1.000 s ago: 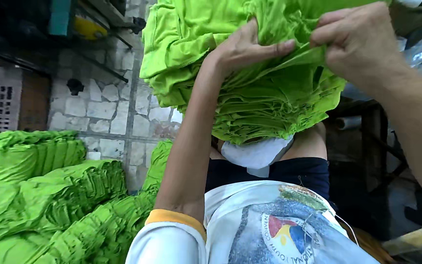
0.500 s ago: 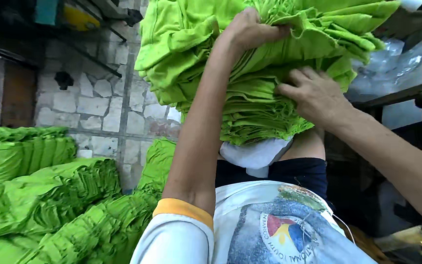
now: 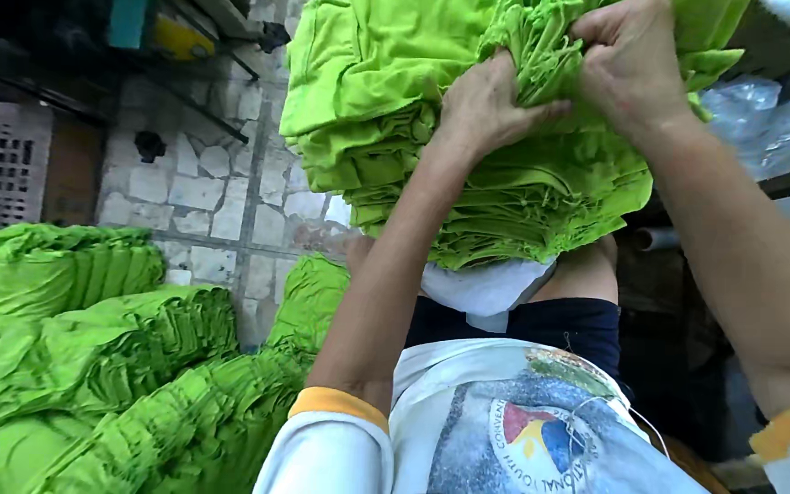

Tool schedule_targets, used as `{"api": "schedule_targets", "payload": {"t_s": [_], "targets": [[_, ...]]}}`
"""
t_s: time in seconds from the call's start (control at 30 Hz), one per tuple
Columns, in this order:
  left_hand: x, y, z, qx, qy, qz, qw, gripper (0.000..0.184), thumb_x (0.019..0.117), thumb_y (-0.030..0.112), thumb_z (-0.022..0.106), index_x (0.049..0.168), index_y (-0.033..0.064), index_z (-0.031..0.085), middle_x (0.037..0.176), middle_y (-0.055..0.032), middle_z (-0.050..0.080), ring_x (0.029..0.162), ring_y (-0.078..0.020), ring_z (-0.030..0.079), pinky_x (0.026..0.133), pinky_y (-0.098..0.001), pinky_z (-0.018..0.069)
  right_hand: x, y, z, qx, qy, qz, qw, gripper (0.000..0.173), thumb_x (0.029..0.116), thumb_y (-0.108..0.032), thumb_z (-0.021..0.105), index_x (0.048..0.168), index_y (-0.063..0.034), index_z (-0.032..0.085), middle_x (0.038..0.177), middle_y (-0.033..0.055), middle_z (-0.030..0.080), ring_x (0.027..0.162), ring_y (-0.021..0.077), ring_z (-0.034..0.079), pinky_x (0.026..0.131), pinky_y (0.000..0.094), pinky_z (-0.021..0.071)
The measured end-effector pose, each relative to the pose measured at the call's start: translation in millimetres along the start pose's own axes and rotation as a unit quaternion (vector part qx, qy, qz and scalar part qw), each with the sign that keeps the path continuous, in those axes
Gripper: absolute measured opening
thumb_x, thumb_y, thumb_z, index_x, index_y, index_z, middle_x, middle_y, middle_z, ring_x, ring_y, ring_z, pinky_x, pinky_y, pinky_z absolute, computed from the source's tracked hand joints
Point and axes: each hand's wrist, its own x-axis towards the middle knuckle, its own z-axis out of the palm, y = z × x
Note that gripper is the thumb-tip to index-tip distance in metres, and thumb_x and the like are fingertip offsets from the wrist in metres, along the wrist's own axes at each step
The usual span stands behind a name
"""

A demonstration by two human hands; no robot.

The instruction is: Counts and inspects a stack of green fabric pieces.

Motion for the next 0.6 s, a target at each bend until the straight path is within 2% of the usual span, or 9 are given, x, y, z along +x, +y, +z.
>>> {"api": "schedule_targets", "payload": {"t_s": [0.07, 0.1, 0.17, 0.2, 0.23, 0.3, 0.4, 0.53, 0.6], "targets": [[13.0, -3.3, -2.4, -0.011, -0.015, -0.018, 1.0, 0.062, 0.0934, 0.053, 0.068, 0.117, -0.0031, 0.063, 0.112, -0.0213, 0.068, 0.111, -0.0377, 0.065, 0.094, -0.0599, 0.0488, -15.1, -8.6, -2.1, -0.06, 0.019, -0.032, 0.997, 0.03, 0.0956, 0.001, 0.045, 0.109, 0.0027, 0.071, 0.112, 0.0248, 0.069, 0.106, 0.0401, 0.066, 0.089, 0.0595, 0.0484], [21.1, -6.9, -6.6, -0.026, -0.033, -0.027, 0.999, 0.054, 0.0959, 0.049, 0.067, 0.116, -0.0017, 0.065, 0.114, -0.0207, 0.067, 0.112, -0.0362, 0.064, 0.094, -0.0595, 0.0486, -29.0, -14.1, -3.0, -0.102, 0.035, -0.078, 0.991, 0.029, 0.0975, 0.002, 0.044, 0.114, 0.0037, 0.068, 0.119, 0.0274, 0.066, 0.111, 0.0453, 0.064, 0.088, 0.0619, 0.0496], [33.9, -11.1, -18.5, -0.061, -0.068, -0.047, 0.995, 0.047, 0.1002, 0.042, 0.062, 0.113, -0.0027, 0.064, 0.112, -0.021, 0.066, 0.107, -0.0333, 0.064, 0.092, -0.0573, 0.0483, -63.1, -17.9, 0.5, -0.151, 0.057, -0.192, 0.968, 0.028, 0.1006, 0.001, 0.045, 0.12, 0.0023, 0.065, 0.124, 0.0297, 0.063, 0.117, 0.0487, 0.061, 0.091, 0.0594, 0.0511], [39.4, -12.5, -21.9, -0.078, -0.077, -0.055, 0.992, 0.046, 0.1007, 0.043, 0.06, 0.113, -0.0018, 0.064, 0.112, -0.019, 0.066, 0.105, -0.0295, 0.064, 0.092, -0.0541, 0.0491, -80.1, -12.5, 5.1, -0.168, 0.039, -0.235, 0.957, 0.026, 0.1012, 0.001, 0.047, 0.12, 0.0011, 0.066, 0.124, 0.0293, 0.064, 0.118, 0.049, 0.061, 0.092, 0.0599, 0.0512], [43.1, -13.1, -23.6, -0.094, -0.084, -0.062, 0.99, 0.047, 0.101, 0.044, 0.06, 0.116, -0.0011, 0.064, 0.114, -0.0176, 0.065, 0.106, -0.0265, 0.063, 0.094, -0.0515, 0.0489, -94.1, -2.5, 10.5, -0.187, -0.005, -0.248, 0.951, 0.025, 0.0991, 0.003, 0.05, 0.117, -0.0014, 0.066, 0.122, 0.0277, 0.064, 0.116, 0.0487, 0.061, 0.088, 0.06, 0.051], [45.8, -13.2, -22.8, -0.118, -0.093, -0.07, 0.986, 0.049, 0.1012, 0.045, 0.06, 0.123, 0.0006, 0.061, 0.119, -0.0158, 0.065, 0.111, -0.0223, 0.063, 0.098, -0.0467, 0.0491, -112.4, 20.7, 18.6, -0.21, -0.08, -0.207, 0.952, 0.028, 0.0907, 0.013, 0.055, 0.112, -0.0025, 0.066, 0.117, 0.0282, 0.063, 0.112, 0.0518, 0.06, 0.079, 0.0627, 0.0511], [45.5, -15.9, -16.7, -0.118, -0.077, -0.062, 0.988, 0.051, 0.0989, 0.045, 0.064, 0.123, 0.0009, 0.062, 0.119, -0.0165, 0.065, 0.113, -0.0246, 0.063, 0.098, -0.0484, 0.049, -115.3, 34.1, 11.7, -0.238, -0.081, -0.202, 0.947, 0.018, 0.089, 0.013, 0.057, 0.099, 0.0014, 0.067, 0.108, 0.0287, 0.064, 0.104, 0.0525, 0.062, 0.07, 0.0614, 0.0505], [40.1, -24.1, -7.2, -0.087, -0.051, -0.005, 0.995, 0.052, 0.0933, 0.046, 0.069, 0.116, -0.0004, 0.063, 0.112, -0.0179, 0.067, 0.108, -0.0296, 0.065, 0.094, -0.0555, 0.0503, -92.5, 19.7, -23.9, -0.187, -0.094, -0.203, 0.957, 0.018, 0.0901, 0.014, 0.054, 0.094, 0.0047, 0.07, 0.094, 0.0281, 0.067, 0.086, 0.0516, 0.067, 0.065, 0.0659, 0.0498], [25.2, -22.4, -12.3, -0.101, -0.082, 0.035, 0.991, 0.065, 0.0928, 0.053, 0.068, 0.129, -0.0005, 0.058, 0.12, -0.0169, 0.067, 0.113, -0.0253, 0.065, 0.1, -0.0506, 0.0497, -69.5, 6.6, -39.8, -0.115, -0.068, -0.192, 0.972, 0.022, 0.0929, 0.01, 0.047, 0.096, 0.0066, 0.069, 0.094, 0.0295, 0.067, 0.088, 0.0518, 0.066, 0.07, 0.0684, 0.0471]]}}
